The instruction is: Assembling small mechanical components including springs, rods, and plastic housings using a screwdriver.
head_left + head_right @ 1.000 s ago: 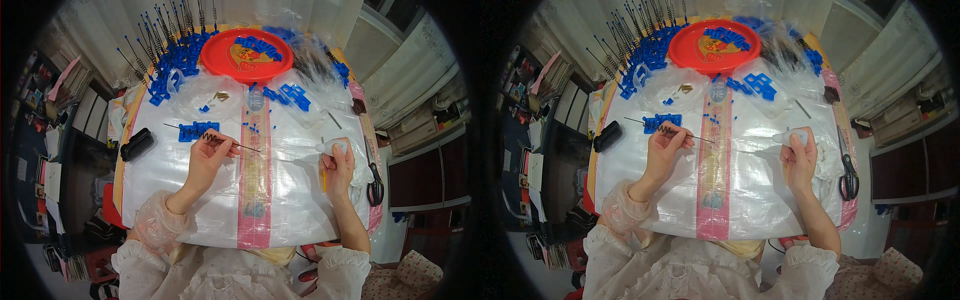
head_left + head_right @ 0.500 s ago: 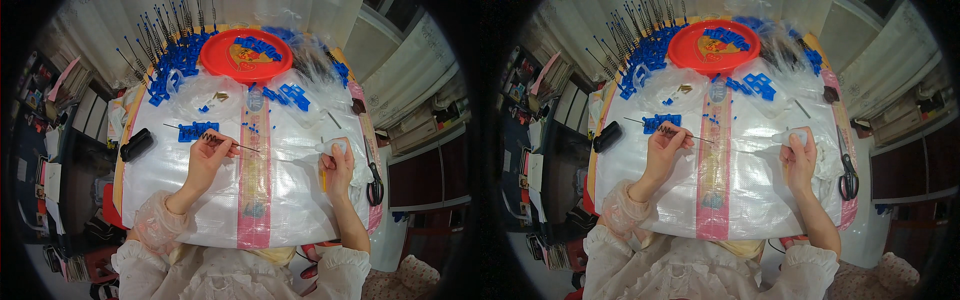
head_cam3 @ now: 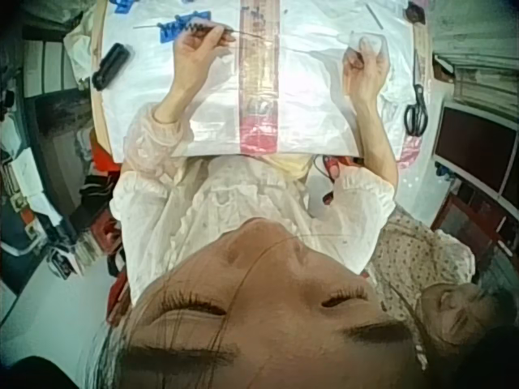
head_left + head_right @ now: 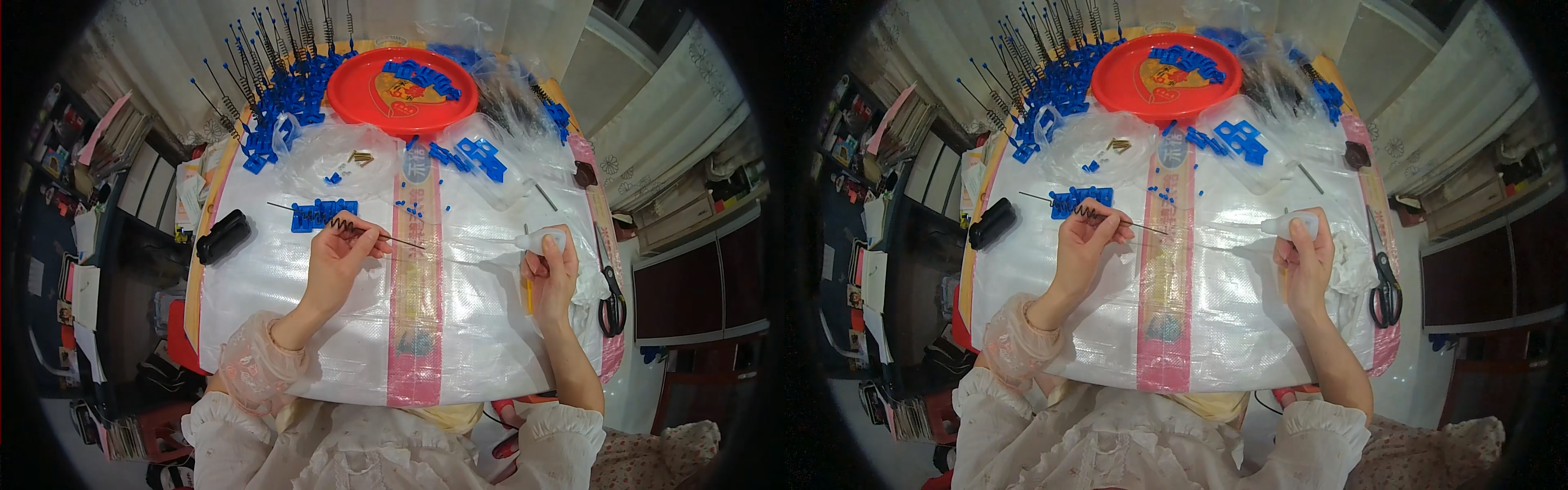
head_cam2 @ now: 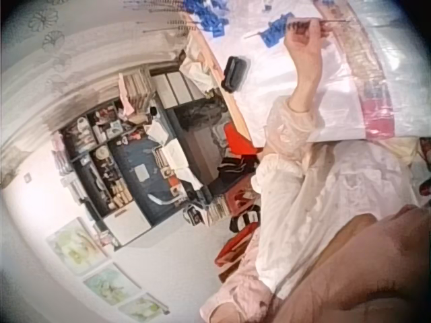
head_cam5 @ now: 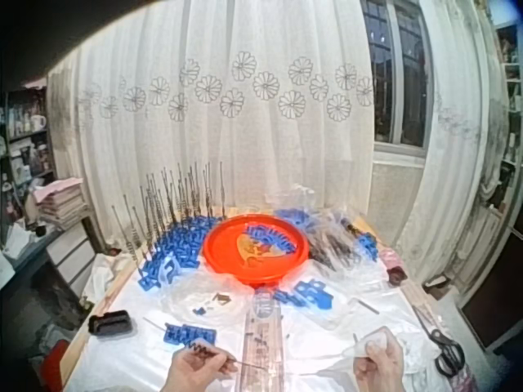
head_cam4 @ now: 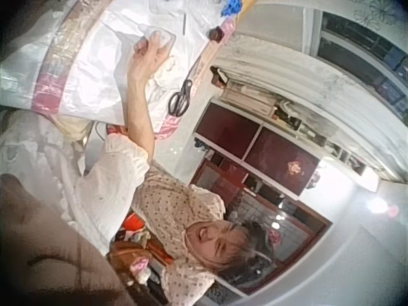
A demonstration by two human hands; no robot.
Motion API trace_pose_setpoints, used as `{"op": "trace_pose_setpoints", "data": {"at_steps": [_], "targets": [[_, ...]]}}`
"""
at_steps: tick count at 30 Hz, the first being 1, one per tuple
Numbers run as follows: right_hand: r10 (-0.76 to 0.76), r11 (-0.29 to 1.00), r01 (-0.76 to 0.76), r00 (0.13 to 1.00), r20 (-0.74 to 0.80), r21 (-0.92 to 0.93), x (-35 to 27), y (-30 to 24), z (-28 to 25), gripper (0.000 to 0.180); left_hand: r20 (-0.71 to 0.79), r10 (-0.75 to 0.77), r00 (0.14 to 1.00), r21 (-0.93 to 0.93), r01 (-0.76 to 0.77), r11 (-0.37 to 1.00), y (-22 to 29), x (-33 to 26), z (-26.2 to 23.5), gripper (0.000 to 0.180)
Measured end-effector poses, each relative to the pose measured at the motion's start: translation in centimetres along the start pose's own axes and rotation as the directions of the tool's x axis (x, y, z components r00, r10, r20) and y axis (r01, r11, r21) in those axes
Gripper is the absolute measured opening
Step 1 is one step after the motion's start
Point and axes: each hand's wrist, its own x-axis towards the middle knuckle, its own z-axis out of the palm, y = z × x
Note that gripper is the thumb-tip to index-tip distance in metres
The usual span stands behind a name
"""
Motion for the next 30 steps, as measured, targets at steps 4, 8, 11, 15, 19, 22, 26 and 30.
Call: {"op": "trace_pose_setpoints", "data": {"at_steps": [4,8,11,15,19,22,26,30], "targets": [[-0.003,1.0,0.003,1.0,0.003,-0.01,-0.01,0.05,-0.03,0.013,-0.002,0.002,1.0,0.002,-0.002,1.0,-0.03,0.01,-0.03,0.005],[0.009,0.999,-0.009,1.0,-0.002,-0.035,-0.08,-0.17,0.22,0.013,-0.001,0.002,1.0,0.01,-0.002,1.0,-0.04,0.02,-0.04,0.005],[0.004,0.999,-0.004,1.0,0.005,-0.036,-0.04,-0.09,0.03,0.014,0.001,0.0,1.0,0.009,0.0,1.0,-0.03,0.01,-0.04,0.005],[-0.01,1.0,0.009,1.0,0.019,0.014,0.07,0.1,-0.18,0.013,0.003,0.001,1.0,0.009,-0.001,1.0,-0.08,-0.01,-0.08,0.005],[-0.004,1.0,0.004,1.0,0.014,0.014,0.02,0.13,-0.1,0.013,0.001,0.002,1.0,0.008,-0.002,1.0,-0.13,-0.01,-0.09,0.005],[0.0,1.0,-0.001,1.0,0.014,0.013,0.01,0.05,-0.05,0.012,0.0,0.005,1.0,0.004,-0.005,1.0,-0.18,-0.03,-0.13,0.005],[-0.004,1.0,0.004,1.0,0.015,0.021,0.03,0.14,-0.14,0.012,0.001,0.008,1.0,0.012,-0.008,1.0,-0.16,0.03,-0.1,0.005],[0.002,1.0,-0.002,1.0,0.011,0.016,0.01,0.13,-0.11,0.012,-0.001,0.009,1.0,0.004,-0.009,1.0,-0.09,0.01,-0.04,0.005]]}}
